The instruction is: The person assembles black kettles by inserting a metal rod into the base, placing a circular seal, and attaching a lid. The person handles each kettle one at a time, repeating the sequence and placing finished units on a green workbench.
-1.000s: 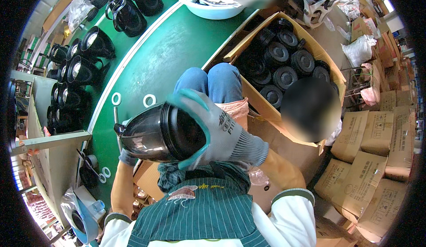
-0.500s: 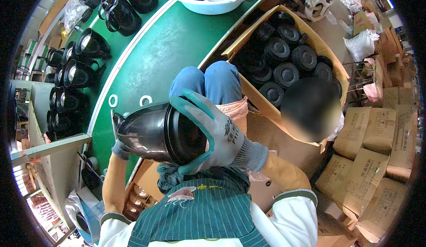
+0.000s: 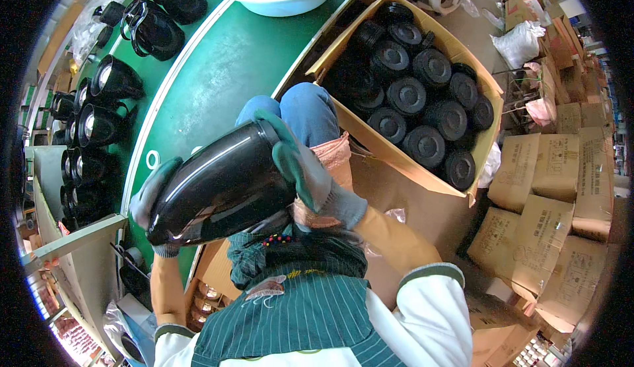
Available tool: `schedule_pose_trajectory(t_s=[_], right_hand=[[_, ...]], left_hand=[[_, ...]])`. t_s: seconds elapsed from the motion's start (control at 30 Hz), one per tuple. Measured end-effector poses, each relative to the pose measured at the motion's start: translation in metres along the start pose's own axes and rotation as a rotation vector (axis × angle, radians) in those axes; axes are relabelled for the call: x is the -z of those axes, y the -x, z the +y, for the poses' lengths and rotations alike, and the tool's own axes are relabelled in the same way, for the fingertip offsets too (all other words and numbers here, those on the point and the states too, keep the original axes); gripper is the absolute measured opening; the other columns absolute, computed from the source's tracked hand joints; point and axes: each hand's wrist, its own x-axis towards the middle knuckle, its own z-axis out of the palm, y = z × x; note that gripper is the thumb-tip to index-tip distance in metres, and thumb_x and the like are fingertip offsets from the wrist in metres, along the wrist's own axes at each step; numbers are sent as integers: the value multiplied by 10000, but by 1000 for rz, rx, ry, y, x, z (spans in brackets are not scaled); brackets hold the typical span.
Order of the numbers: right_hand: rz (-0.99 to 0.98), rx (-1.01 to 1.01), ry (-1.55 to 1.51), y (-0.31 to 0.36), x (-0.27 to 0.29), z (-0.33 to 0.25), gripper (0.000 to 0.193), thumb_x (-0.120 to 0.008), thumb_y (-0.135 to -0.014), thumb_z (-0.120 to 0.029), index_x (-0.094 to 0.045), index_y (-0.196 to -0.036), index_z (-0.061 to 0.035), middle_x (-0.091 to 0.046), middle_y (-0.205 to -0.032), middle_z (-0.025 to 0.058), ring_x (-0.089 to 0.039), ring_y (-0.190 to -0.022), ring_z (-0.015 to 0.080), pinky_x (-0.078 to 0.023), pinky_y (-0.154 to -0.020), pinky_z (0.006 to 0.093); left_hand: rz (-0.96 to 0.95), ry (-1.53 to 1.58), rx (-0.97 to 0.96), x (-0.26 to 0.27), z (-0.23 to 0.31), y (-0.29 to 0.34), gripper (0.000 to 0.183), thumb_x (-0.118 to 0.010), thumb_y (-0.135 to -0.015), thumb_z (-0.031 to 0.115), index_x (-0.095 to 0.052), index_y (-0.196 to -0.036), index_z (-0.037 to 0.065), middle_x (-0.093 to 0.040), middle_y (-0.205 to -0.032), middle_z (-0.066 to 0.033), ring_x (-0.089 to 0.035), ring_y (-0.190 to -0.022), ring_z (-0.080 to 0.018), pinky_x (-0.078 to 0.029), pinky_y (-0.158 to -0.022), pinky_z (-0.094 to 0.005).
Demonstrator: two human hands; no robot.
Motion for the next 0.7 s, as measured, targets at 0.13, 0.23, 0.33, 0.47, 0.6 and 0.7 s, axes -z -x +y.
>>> schedule_pose_trajectory(t_s=[0.13, 0.23, 0.33, 0.47, 0.6, 0.7], right_hand=[[-130, 286, 489, 0, 49, 73, 654, -451, -1116, -316, -211, -1629, 11, -309, -1666, 151, -331, -1524, 229, -229, -1274, 349], [-231, 98, 179, -14, 27, 29, 604, -412, -1121, -263, -215, -1635, -16, -302, -1672, 140, -326, -1534, 237, -260, -1268, 361], [-273, -241, -64, -17, 17, -23, 566, -312, -1141, -300, -220, -1651, -71, -341, -1651, 150, -366, -1516, 248, -319, -1245, 384], [-130, 19, 264, -9, 16, 0, 538, -428, -1106, -195, -300, -1603, -31, -395, -1601, 189, -431, -1465, 298, -329, -1240, 382], [-24, 275, 611, -18, -46, -71, 493, -571, -1037, -86, -443, -1512, -75, -508, -1438, 235, -540, -1312, 404, -440, -1138, 439], [-26, 387, 737, -27, -69, -113, 473, -599, -1020, -101, -485, -1479, -84, -544, -1376, 224, -575, -1235, 396, -475, -1076, 434]], left_hand=[[-15, -364, -343, 26, 30, -17, 455, -742, -895, 224, -687, -1304, 33, -725, -1227, -181, -719, -1120, -335, -607, -908, -432], [48, -396, -306, 30, 40, -16, 418, -811, -789, 190, -750, -1181, 60, -755, -1140, -156, -742, -1058, -334, -612, -875, -416], [18, -410, -414, 33, 47, -14, 360, -823, -756, 198, -793, -1106, 116, -761, -1154, -128, -739, -1071, -328, -613, -877, -423], [16, -336, -389, 24, 47, -25, 347, -821, -755, 207, -802, -1094, 135, -764, -1158, -111, -735, -1092, -299, -607, -920, -401], [238, 225, 200, -19, -8, 9, 388, -800, -787, 139, -755, -1153, 20, -767, -1116, -163, -760, -993, -313, -579, -921, -361], [315, 457, 347, -32, -23, 23, 403, -816, -790, 173, -749, -1156, 18, -766, -1117, -169, -761, -983, -316, -577, -919, -362]])
